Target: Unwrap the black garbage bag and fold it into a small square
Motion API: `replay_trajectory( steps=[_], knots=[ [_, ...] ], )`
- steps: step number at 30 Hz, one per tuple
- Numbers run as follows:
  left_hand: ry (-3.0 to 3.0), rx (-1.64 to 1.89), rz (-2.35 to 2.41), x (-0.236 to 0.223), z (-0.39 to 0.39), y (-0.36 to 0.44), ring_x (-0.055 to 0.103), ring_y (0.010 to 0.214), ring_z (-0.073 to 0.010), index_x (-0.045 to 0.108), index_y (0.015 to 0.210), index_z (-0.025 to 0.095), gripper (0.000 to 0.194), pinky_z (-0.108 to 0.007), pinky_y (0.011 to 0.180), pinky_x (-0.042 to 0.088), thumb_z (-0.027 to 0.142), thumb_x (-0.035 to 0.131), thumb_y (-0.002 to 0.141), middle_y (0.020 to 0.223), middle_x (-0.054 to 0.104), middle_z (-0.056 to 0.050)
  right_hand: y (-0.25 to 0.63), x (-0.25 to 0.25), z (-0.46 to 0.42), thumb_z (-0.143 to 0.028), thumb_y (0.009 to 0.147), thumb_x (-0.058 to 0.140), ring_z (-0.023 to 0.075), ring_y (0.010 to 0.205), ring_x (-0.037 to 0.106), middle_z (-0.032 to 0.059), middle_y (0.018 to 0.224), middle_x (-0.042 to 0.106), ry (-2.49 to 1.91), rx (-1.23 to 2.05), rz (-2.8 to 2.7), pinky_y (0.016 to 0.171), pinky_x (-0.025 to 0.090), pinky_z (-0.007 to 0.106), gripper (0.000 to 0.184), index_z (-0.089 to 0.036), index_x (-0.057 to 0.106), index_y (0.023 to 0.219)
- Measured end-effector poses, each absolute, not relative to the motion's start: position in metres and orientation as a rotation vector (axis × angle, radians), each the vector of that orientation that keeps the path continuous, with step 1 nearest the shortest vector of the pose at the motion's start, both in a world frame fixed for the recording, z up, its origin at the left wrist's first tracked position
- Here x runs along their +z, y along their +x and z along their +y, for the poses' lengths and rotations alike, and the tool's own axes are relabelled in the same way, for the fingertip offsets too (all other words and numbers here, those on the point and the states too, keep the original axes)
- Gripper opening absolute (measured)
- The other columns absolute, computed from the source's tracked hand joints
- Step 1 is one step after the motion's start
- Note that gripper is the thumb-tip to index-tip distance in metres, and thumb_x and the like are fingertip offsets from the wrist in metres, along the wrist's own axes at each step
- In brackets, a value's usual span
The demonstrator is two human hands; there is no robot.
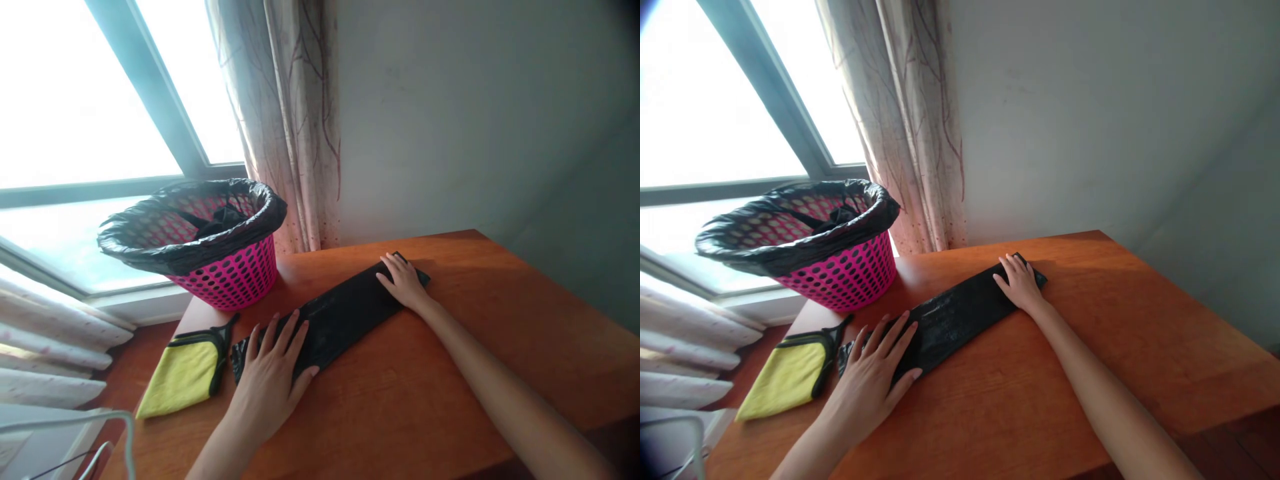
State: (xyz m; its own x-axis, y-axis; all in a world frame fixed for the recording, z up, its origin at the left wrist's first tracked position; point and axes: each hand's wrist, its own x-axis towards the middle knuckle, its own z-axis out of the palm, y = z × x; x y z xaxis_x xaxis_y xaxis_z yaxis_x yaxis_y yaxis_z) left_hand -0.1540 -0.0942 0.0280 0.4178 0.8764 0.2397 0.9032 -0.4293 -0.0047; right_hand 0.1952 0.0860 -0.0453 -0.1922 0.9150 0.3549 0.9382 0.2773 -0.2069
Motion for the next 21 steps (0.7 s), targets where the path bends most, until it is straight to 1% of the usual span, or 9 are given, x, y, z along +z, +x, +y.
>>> replay_trajectory(
  steps=[3, 5, 7, 9, 11, 13, 15, 17, 21],
  knots=[
    [-2.624, -0.28, -1.507, 0.045, -0.089, -0.134, 0.029, 0.146, -0.0363, 0.045, 0.147, 0.025, 0.053, -0.06, 0.115, 0.026, 0.039, 0.047, 0.097, 0.16, 0.035, -0.007, 0.213, -0.037, 0.093, -0.04, 0.094, 0.044, 0.0317, 0.135, 0.046, 0.0182, 0.143, 0.053, -1.65, -0.123, -2.009, 0.111, 0.036, 0.049, 0.053, -0.013, 0.051, 0.139],
    [-2.747, -0.24, -1.431, 0.052, -0.081, -0.118, 0.033, 0.143, -0.0341, 0.049, 0.143, 0.026, 0.047, -0.058, 0.116, 0.025, 0.036, 0.045, 0.098, 0.157, 0.04, -0.007, 0.229, -0.031, 0.097, -0.037, 0.09, 0.05, 0.033, 0.13, 0.05, 0.02, 0.137, 0.057, -1.781, -0.022, -1.893, 0.108, 0.039, 0.047, 0.051, -0.012, 0.055, 0.134],
    [-2.845, -0.206, -1.375, 0.055, -0.068, -0.104, 0.04, 0.139, -0.0319, 0.054, 0.138, 0.026, 0.042, -0.057, 0.116, 0.026, 0.032, 0.044, 0.098, 0.151, 0.047, -0.008, 0.245, -0.025, 0.101, -0.038, 0.087, 0.054, 0.0345, 0.123, 0.056, 0.0205, 0.129, 0.063, -1.944, 0.159, -1.775, 0.102, 0.043, 0.046, 0.047, -0.012, 0.061, 0.126],
    [-2.897, -0.173, -1.333, 0.055, -0.053, -0.094, 0.045, 0.135, -0.0298, 0.059, 0.131, 0.025, 0.038, -0.055, 0.115, 0.027, 0.023, 0.043, 0.096, 0.144, 0.054, -0.009, 0.259, -0.02, 0.103, -0.041, 0.086, 0.056, 0.0342, 0.11, 0.064, 0.0187, 0.113, 0.07, -2.04, 0.316, -1.693, 0.093, 0.048, 0.044, 0.04, -0.013, 0.068, 0.113],
    [-2.93, -0.142, -1.274, 0.052, -0.039, -0.089, 0.046, 0.133, -0.0278, 0.061, 0.127, 0.024, 0.039, -0.051, 0.115, 0.028, 0.016, 0.044, 0.093, 0.138, 0.057, -0.01, 0.268, -0.016, 0.105, -0.044, 0.085, 0.057, 0.0321, 0.096, 0.069, 0.015, 0.095, 0.074, -2.055, 0.411, -1.666, 0.081, 0.051, 0.039, 0.034, -0.014, 0.072, 0.094],
    [-2.967, -0.115, -1.196, 0.049, -0.028, -0.087, 0.048, 0.13, -0.0266, 0.062, 0.125, 0.024, 0.039, -0.049, 0.114, 0.029, 0.013, 0.047, 0.09, 0.135, 0.058, -0.009, 0.271, -0.013, 0.107, -0.048, 0.084, 0.058, 0.0288, 0.084, 0.071, 0.011, 0.081, 0.074, -2.028, 0.533, -1.661, 0.073, 0.052, 0.035, 0.035, -0.016, 0.072, 0.078],
    [-2.992, -0.1, -1.138, 0.045, -0.022, -0.087, 0.049, 0.128, -0.0257, 0.06, 0.126, 0.024, 0.04, -0.047, 0.112, 0.031, 0.013, 0.049, 0.09, 0.133, 0.058, -0.009, 0.271, -0.011, 0.106, -0.052, 0.083, 0.058, 0.0254, 0.076, 0.071, 0.0085, 0.073, 0.073, -1.961, 0.689, -1.669, 0.068, 0.052, 0.031, 0.04, -0.017, 0.071, 0.07],
    [-2.997, -0.1, -1.123, 0.041, -0.021, -0.088, 0.05, 0.126, -0.0257, 0.058, 0.128, 0.024, 0.04, -0.046, 0.111, 0.032, 0.016, 0.049, 0.091, 0.132, 0.058, -0.009, 0.268, -0.009, 0.105, -0.051, 0.083, 0.059, 0.0235, 0.072, 0.071, 0.0085, 0.074, 0.075, -1.872, 0.844, -1.676, 0.064, 0.053, 0.03, 0.039, -0.017, 0.073, 0.07],
    [-2.961, -0.107, -1.168, 0.037, -0.025, -0.088, 0.05, 0.124, -0.0258, 0.056, 0.13, 0.025, 0.039, -0.045, 0.109, 0.033, 0.018, 0.049, 0.092, 0.131, 0.056, -0.009, 0.261, 0.001, 0.103, -0.037, 0.08, 0.064, 0.0235, 0.077, 0.073, 0.01, 0.085, 0.078, -1.701, 0.977, -1.683, 0.066, 0.055, 0.03, 0.023, -0.017, 0.076, 0.084]
  ],
)
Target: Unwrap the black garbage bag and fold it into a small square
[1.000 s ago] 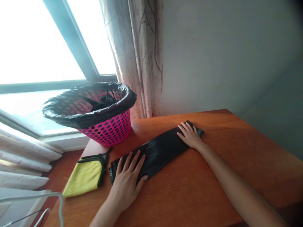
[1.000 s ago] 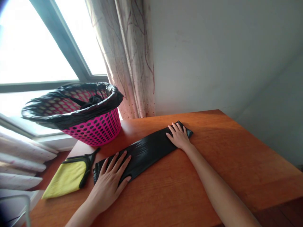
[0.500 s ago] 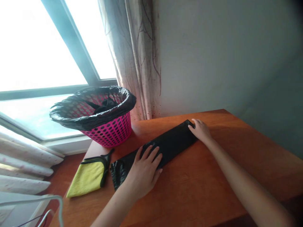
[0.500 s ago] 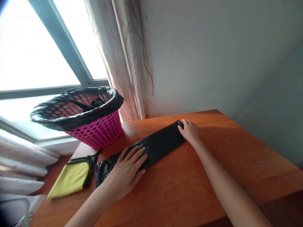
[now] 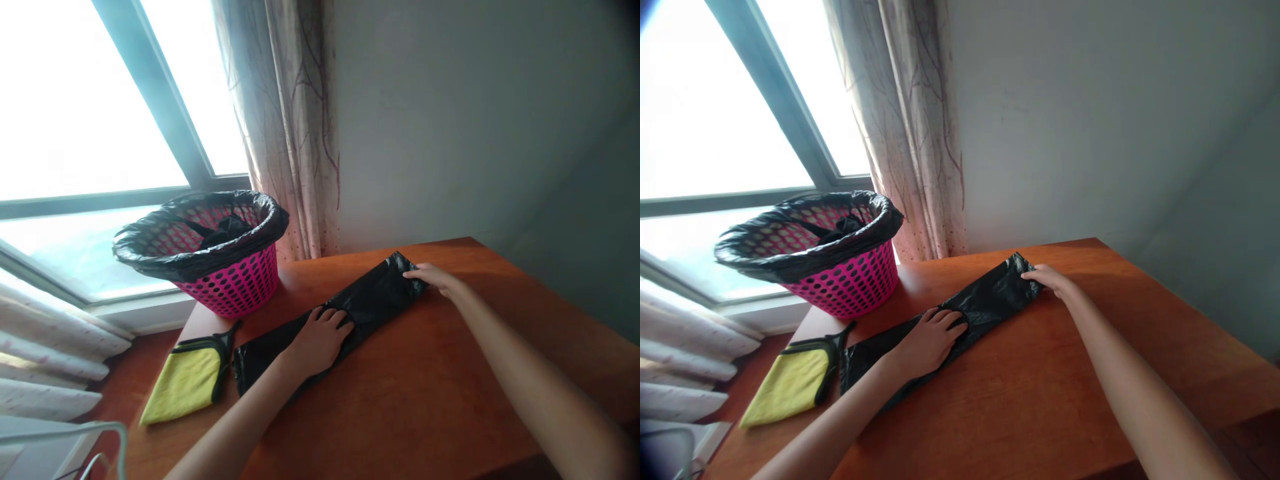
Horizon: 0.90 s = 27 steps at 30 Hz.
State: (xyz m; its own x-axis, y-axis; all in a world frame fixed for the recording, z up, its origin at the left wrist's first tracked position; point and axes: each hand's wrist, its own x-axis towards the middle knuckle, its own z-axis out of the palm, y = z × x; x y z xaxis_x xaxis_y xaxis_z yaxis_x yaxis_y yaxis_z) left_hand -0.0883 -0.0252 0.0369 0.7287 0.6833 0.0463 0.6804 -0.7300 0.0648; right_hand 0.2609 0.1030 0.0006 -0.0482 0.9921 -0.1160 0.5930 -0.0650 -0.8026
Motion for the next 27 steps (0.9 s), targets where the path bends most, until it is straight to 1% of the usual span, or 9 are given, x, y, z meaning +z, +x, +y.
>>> replay_trajectory(
  steps=[2, 4, 6, 10, 13, 18, 22, 24, 27],
  knots=[
    [2.876, 0.093, 1.163, 0.037, -0.028, -0.086, 0.051, 0.122, -0.0262, 0.056, 0.127, 0.024, 0.035, -0.046, 0.109, 0.032, 0.022, 0.05, 0.093, 0.128, 0.057, -0.01, 0.256, 0.009, 0.107, -0.034, 0.079, 0.063, 0.0238, 0.081, 0.072, 0.0094, 0.088, 0.078, -1.642, 0.942, -1.696, 0.068, 0.055, 0.03, 0.024, -0.016, 0.076, 0.091],
    [2.872, 0.079, 1.178, 0.037, -0.029, -0.082, 0.052, 0.118, -0.0273, 0.057, 0.124, 0.023, 0.032, -0.047, 0.109, 0.032, 0.028, 0.053, 0.092, 0.123, 0.057, -0.011, 0.25, 0.02, 0.114, -0.034, 0.079, 0.063, 0.0235, 0.083, 0.071, 0.0077, 0.089, 0.077, -1.611, 0.853, -1.72, 0.069, 0.054, 0.03, 0.027, -0.015, 0.074, 0.095],
    [2.88, 0.068, 1.168, 0.037, -0.03, -0.077, 0.053, 0.117, -0.0281, 0.058, 0.121, 0.021, 0.031, -0.047, 0.108, 0.034, 0.031, 0.056, 0.092, 0.12, 0.057, -0.011, 0.242, 0.033, 0.123, -0.035, 0.077, 0.064, 0.0224, 0.081, 0.069, 0.0051, 0.083, 0.075, -1.611, 0.727, -1.755, 0.068, 0.051, 0.028, 0.027, -0.015, 0.073, 0.091],
    [2.921, 0.065, 1.02, 0.037, -0.03, -0.068, 0.055, 0.115, -0.0264, 0.06, 0.116, 0.02, 0.025, -0.042, 0.104, 0.038, 0.029, 0.055, 0.093, 0.116, 0.059, -0.01, 0.219, 0.057, 0.139, -0.034, 0.072, 0.067, 0.0192, 0.07, 0.063, 0.0014, 0.069, 0.069, -1.64, 0.471, -1.857, 0.061, 0.042, 0.024, 0.018, -0.017, 0.071, 0.077],
    [2.916, 0.061, 0.939, 0.037, -0.032, -0.065, 0.057, 0.11, -0.0242, 0.061, 0.115, 0.021, 0.024, -0.04, 0.1, 0.041, 0.028, 0.053, 0.094, 0.113, 0.06, -0.009, 0.2, 0.071, 0.144, -0.033, 0.073, 0.067, 0.0181, 0.069, 0.061, 0.0013, 0.07, 0.069, -1.63, 0.339, -1.934, 0.06, 0.039, 0.024, 0.017, -0.019, 0.072, 0.079],
    [2.901, 0.084, 0.998, 0.04, -0.037, -0.064, 0.056, 0.111, -0.0257, 0.063, 0.12, 0.022, 0.029, -0.041, 0.098, 0.043, 0.024, 0.046, 0.096, 0.116, 0.059, -0.011, 0.174, 0.083, 0.143, -0.03, 0.076, 0.065, 0.019, 0.076, 0.064, 0.0022, 0.079, 0.073, -1.584, 0.222, -2.021, 0.063, 0.04, 0.023, 0.014, -0.021, 0.073, 0.084],
    [2.905, 0.092, 0.977, 0.038, -0.036, -0.061, 0.056, 0.108, -0.0252, 0.065, 0.114, 0.018, 0.03, -0.038, 0.091, 0.047, 0.02, 0.04, 0.097, 0.111, 0.06, -0.011, 0.163, 0.089, 0.14, -0.028, 0.078, 0.065, 0.0198, 0.08, 0.066, 0.0025, 0.084, 0.075, -1.538, 0.193, -2.066, 0.065, 0.042, 0.024, 0.013, -0.022, 0.074, 0.086],
    [2.908, 0.08, 0.963, 0.035, -0.035, -0.059, 0.057, 0.104, -0.0247, 0.066, 0.11, 0.016, 0.029, -0.037, 0.088, 0.048, 0.02, 0.04, 0.098, 0.108, 0.06, -0.011, 0.158, 0.093, 0.136, -0.027, 0.079, 0.064, 0.02, 0.081, 0.067, 0.0027, 0.086, 0.076, -1.522, 0.189, -2.077, 0.066, 0.042, 0.024, 0.014, -0.022, 0.074, 0.087],
    [2.893, 0.1, 1.001, 0.033, -0.034, -0.058, 0.056, 0.105, -0.0254, 0.063, 0.117, 0.018, 0.028, -0.039, 0.088, 0.048, 0.024, 0.045, 0.096, 0.113, 0.058, -0.011, 0.152, 0.101, 0.129, -0.027, 0.08, 0.065, 0.0203, 0.082, 0.067, 0.0027, 0.088, 0.076, -1.505, 0.172, -2.081, 0.067, 0.043, 0.024, 0.015, -0.022, 0.074, 0.09]
  ],
)
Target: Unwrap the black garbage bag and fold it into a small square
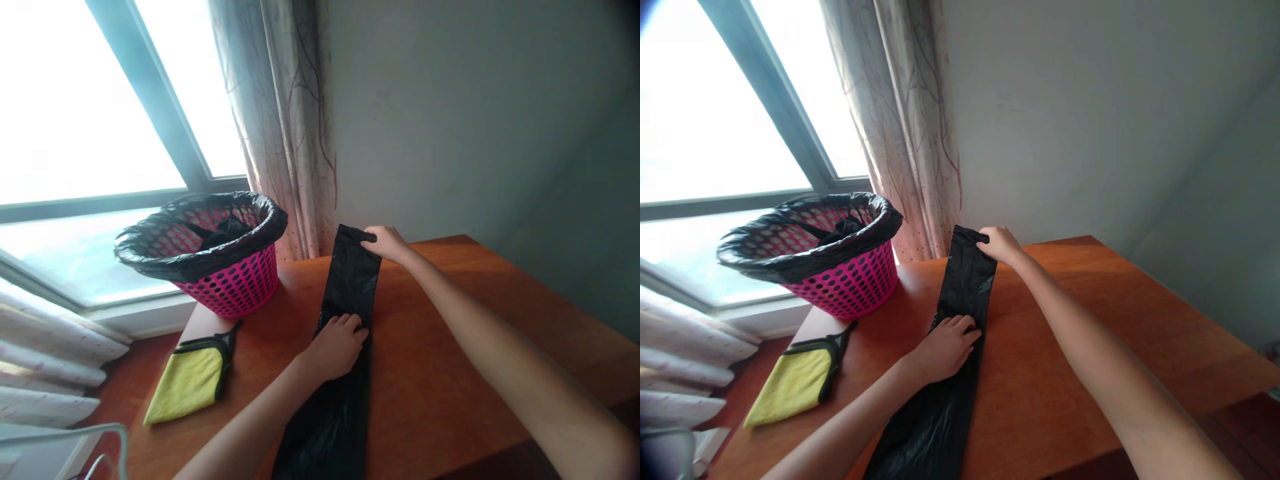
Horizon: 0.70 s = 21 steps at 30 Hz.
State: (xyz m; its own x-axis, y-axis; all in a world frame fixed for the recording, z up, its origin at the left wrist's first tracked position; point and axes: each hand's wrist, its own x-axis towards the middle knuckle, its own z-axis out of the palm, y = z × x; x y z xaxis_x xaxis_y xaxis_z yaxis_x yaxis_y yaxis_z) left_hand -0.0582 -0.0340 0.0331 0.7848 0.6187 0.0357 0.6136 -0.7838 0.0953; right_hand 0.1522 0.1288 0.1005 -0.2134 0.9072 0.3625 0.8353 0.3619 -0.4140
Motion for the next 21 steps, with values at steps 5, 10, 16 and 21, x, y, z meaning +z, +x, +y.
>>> replay_trajectory(
  steps=[5, 10, 16, 21],
  knots=[
    [2.853, 0.162, 1.112, 0.036, -0.04, -0.067, 0.053, 0.114, -0.0286, 0.055, 0.133, 0.023, 0.039, -0.044, 0.094, 0.046, 0.032, 0.052, 0.094, 0.125, 0.055, -0.011, 0.142, 0.12, 0.113, -0.028, 0.082, 0.063, 0.0208, 0.084, 0.068, 0.0026, 0.09, 0.076, -1.425, 0.096, -2.111, 0.07, 0.044, 0.025, 0.018, -0.024, 0.074, 0.095],
    [2.811, 0.242, 1.147, 0.037, -0.049, -0.087, 0.05, 0.122, -0.0287, 0.055, 0.133, 0.025, 0.039, -0.048, 0.106, 0.039, 0.038, 0.049, 0.097, 0.135, 0.054, -0.011, 0.13, 0.141, 0.1, -0.025, 0.085, 0.061, 0.022, 0.089, 0.067, 0.005, 0.095, 0.075, -1.3, -0.013, -2.157, 0.074, 0.043, 0.027, 0.018, -0.021, 0.074, 0.098],
    [2.775, 0.24, 1.25, 0.018, -0.046, -0.102, 0.042, 0.135, -0.0331, 0.051, 0.14, 0.023, 0.05, -0.054, 0.112, 0.033, 0.046, 0.049, 0.096, 0.148, 0.047, -0.014, 0.106, 0.165, 0.069, -0.02, 0.088, 0.06, 0.0205, 0.093, 0.065, 0.0043, 0.099, 0.073, -1.015, -0.038, -2.186, 0.081, 0.044, 0.028, 0.015, -0.02, 0.071, 0.099],
    [2.753, 0.285, 1.347, 0.005, -0.037, -0.104, 0.041, 0.138, -0.0351, 0.052, 0.141, 0.02, 0.052, -0.057, 0.113, 0.032, 0.046, 0.05, 0.096, 0.149, 0.046, -0.016, 0.092, 0.17, 0.023, -0.018, 0.091, 0.058, 0.0195, 0.093, 0.064, 0.005, 0.097, 0.071, -0.855, -0.066, -2.249, 0.082, 0.045, 0.029, 0.012, -0.019, 0.068, 0.097]
  ],
)
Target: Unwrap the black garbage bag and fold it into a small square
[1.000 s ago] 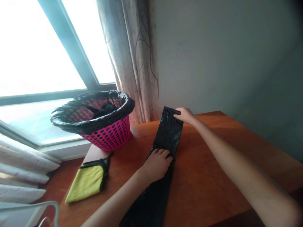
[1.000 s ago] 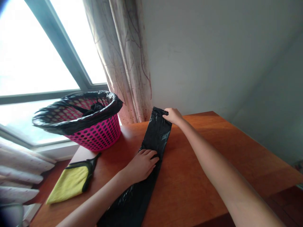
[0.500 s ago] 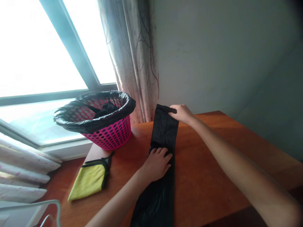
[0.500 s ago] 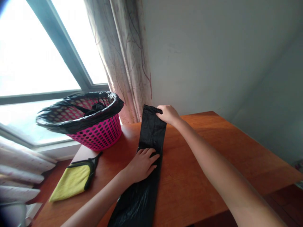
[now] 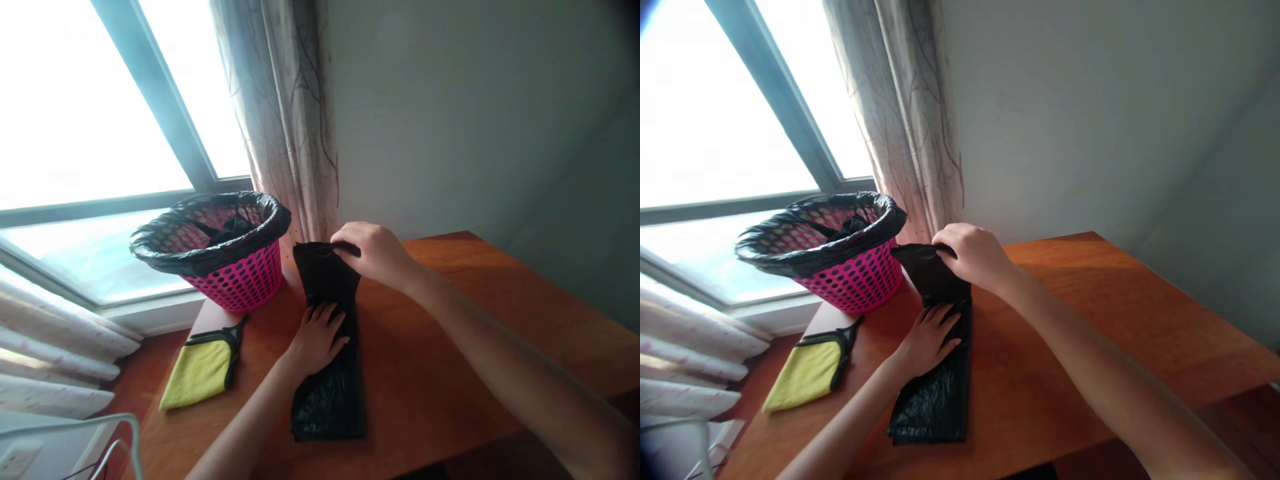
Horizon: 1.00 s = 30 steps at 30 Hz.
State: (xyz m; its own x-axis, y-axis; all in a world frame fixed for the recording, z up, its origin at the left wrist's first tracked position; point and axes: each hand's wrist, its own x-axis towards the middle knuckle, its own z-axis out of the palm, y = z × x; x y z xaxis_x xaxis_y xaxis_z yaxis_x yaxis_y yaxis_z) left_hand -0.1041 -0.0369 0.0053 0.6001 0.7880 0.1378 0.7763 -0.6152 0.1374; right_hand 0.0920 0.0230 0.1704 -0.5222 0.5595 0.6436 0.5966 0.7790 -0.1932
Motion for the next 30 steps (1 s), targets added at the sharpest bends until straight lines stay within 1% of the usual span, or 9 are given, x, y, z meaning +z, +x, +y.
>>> replay_trajectory(
  steps=[5, 10, 13, 15, 18, 20, 23, 25, 30],
  knots=[
    [2.748, 0.451, 1.329, 0.01, -0.038, -0.114, 0.04, 0.14, -0.0348, 0.053, 0.139, 0.02, 0.048, -0.06, 0.115, 0.029, 0.041, 0.051, 0.096, 0.148, 0.048, -0.016, 0.087, 0.151, -0.023, -0.015, 0.092, 0.056, 0.0204, 0.095, 0.061, 0.0066, 0.098, 0.069, -0.772, -0.096, -2.293, 0.086, 0.047, 0.032, 0.011, -0.019, 0.065, 0.095],
    [2.612, 0.633, 1.431, 0.012, -0.059, -0.158, 0.049, 0.133, -0.0321, 0.05, 0.142, 0.018, 0.051, -0.052, 0.111, 0.041, 0.029, 0.052, 0.092, 0.143, 0.053, -0.016, 0.079, 0.108, -0.079, -0.009, 0.088, 0.056, 0.0217, 0.103, 0.058, 0.0078, 0.108, 0.068, -0.716, -0.019, -2.293, 0.094, 0.048, 0.035, 0.017, -0.018, 0.065, 0.099],
    [2.586, 0.584, 1.533, 0.006, -0.077, -0.191, 0.049, 0.133, -0.0339, 0.053, 0.137, 0.014, 0.051, -0.053, 0.109, 0.043, 0.021, 0.052, 0.087, 0.14, 0.056, -0.017, 0.075, 0.068, -0.115, -0.009, 0.085, 0.06, 0.0216, 0.11, 0.057, 0.0068, 0.116, 0.068, -0.747, 0.133, -2.371, 0.099, 0.047, 0.036, 0.022, -0.019, 0.066, 0.104],
    [2.574, 0.586, 1.621, 0.003, -0.089, -0.205, 0.049, 0.132, -0.0331, 0.056, 0.133, 0.012, 0.047, -0.053, 0.109, 0.043, 0.015, 0.045, 0.088, 0.137, 0.058, -0.017, 0.075, 0.042, -0.132, -0.021, 0.086, 0.067, 0.0254, 0.121, 0.053, 0.0084, 0.126, 0.065, -0.773, 0.259, -2.483, 0.108, 0.041, 0.042, 0.025, -0.019, 0.066, 0.111],
    [2.535, 0.685, 1.731, 0.007, -0.107, -0.203, 0.051, 0.131, -0.0306, 0.055, 0.132, 0.01, 0.045, -0.05, 0.109, 0.045, 0.012, 0.038, 0.09, 0.136, 0.057, -0.018, 0.08, 0.019, -0.145, -0.048, 0.084, 0.071, 0.0334, 0.136, 0.043, 0.0124, 0.142, 0.056, -0.806, 0.453, -2.592, 0.117, 0.028, 0.055, 0.049, -0.02, 0.064, 0.123],
    [2.523, 0.733, 1.752, 0.016, -0.118, -0.185, 0.048, 0.133, -0.0296, 0.053, 0.134, 0.011, 0.045, -0.049, 0.11, 0.044, 0.013, 0.039, 0.091, 0.141, 0.054, -0.017, 0.085, 0.018, -0.145, -0.051, 0.085, 0.068, 0.0323, 0.139, 0.041, 0.0111, 0.145, 0.053, -0.808, 0.561, -2.564, 0.118, 0.027, 0.054, 0.05, -0.022, 0.064, 0.126],
    [2.574, 0.726, 1.716, 0.033, -0.133, -0.141, 0.042, 0.139, -0.0289, 0.052, 0.137, 0.016, 0.045, -0.05, 0.114, 0.039, 0.019, 0.042, 0.094, 0.148, 0.048, -0.014, 0.095, 0.023, -0.13, -0.04, 0.094, 0.059, 0.0248, 0.135, 0.047, 0.0072, 0.14, 0.059, -0.83, 0.615, -2.383, 0.116, 0.034, 0.044, 0.032, -0.024, 0.068, 0.12],
    [2.623, 0.648, 1.703, 0.038, -0.139, -0.11, 0.039, 0.142, -0.0308, 0.052, 0.139, 0.019, 0.046, -0.053, 0.116, 0.034, 0.025, 0.044, 0.095, 0.151, 0.046, -0.013, 0.103, 0.02, -0.115, -0.034, 0.097, 0.051, 0.0221, 0.127, 0.054, 0.0074, 0.131, 0.064, -0.924, 0.586, -2.178, 0.111, 0.041, 0.041, 0.026, -0.024, 0.07, 0.113],
    [2.5, 0.493, 1.958, 0.02, -0.128, -0.059, 0.037, 0.141, -0.039, 0.052, 0.143, 0.024, 0.053, -0.063, 0.114, 0.027, 0.048, 0.046, 0.095, 0.154, 0.043, -0.014, 0.126, -0.022, -0.082, -0.032, 0.096, 0.046, 0.0248, 0.111, 0.064, 0.0114, 0.116, 0.07, -1.24, 0.495, -1.766, 0.101, 0.049, 0.043, 0.028, -0.02, 0.07, 0.105]
  ],
)
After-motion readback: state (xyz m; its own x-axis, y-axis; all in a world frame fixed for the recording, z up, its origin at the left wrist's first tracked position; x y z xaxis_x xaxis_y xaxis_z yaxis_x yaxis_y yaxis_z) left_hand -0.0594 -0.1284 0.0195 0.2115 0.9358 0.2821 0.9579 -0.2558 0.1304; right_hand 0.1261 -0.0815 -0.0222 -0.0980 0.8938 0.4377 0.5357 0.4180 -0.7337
